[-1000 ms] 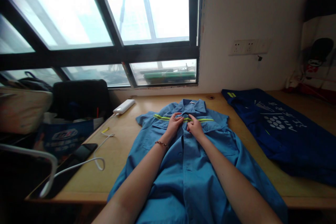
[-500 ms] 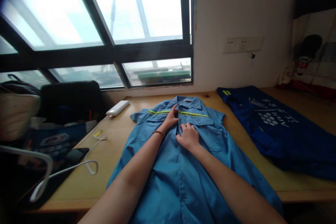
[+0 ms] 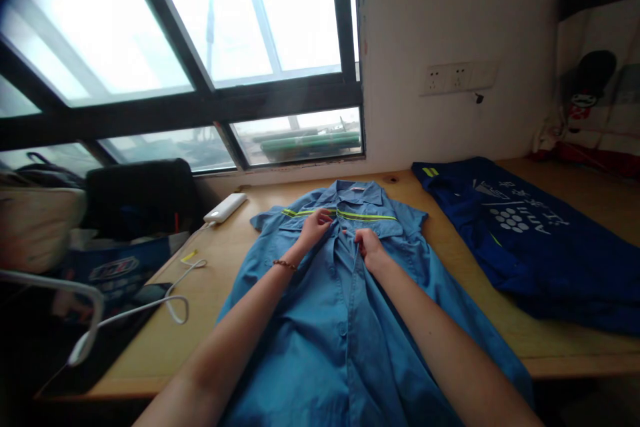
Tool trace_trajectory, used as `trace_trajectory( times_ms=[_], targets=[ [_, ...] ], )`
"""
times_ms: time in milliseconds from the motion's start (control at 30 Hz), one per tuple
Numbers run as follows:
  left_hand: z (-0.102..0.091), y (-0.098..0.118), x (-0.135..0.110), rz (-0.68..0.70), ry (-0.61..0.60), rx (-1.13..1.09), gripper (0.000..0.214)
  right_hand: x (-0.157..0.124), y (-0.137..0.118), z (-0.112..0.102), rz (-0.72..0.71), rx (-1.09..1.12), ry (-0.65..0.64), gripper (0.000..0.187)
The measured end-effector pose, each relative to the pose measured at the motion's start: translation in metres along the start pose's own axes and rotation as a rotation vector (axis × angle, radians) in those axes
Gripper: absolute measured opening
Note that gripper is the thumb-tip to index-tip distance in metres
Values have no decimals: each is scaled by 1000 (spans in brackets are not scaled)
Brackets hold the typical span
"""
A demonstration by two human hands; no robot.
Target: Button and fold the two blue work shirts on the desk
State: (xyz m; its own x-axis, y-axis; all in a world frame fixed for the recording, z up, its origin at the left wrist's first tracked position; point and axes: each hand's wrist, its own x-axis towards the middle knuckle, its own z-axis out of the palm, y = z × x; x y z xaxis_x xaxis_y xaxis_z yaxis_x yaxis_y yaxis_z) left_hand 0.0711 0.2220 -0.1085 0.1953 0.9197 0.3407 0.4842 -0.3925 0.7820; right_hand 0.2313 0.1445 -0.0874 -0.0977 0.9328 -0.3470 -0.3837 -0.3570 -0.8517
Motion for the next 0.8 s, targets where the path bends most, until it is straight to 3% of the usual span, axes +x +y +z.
trace_trajectory(
  times_ms=[100, 167, 300, 433, 600, 800],
  targets=[
    [-2, 10, -30, 168, -117, 216, 17, -1, -3, 1, 118, 140, -24, 27],
    [-1, 18, -44, 214, -130, 360, 14, -1, -4, 1, 123, 150, 2, 22],
    [-2, 28, -53, 126, -137, 572, 10, 3, -2, -1, 49, 137, 58, 13],
    [-5, 28, -50, 21, -143, 593, 12, 5, 2, -1, 12, 129, 50, 11],
    [-8, 33, -48, -104, -99, 322, 15, -3, 2, 5, -69, 112, 3, 13],
    [-5, 45, -50, -455, -283, -617, 26, -7, 5, 7, -103, 28, -45, 9]
  ],
)
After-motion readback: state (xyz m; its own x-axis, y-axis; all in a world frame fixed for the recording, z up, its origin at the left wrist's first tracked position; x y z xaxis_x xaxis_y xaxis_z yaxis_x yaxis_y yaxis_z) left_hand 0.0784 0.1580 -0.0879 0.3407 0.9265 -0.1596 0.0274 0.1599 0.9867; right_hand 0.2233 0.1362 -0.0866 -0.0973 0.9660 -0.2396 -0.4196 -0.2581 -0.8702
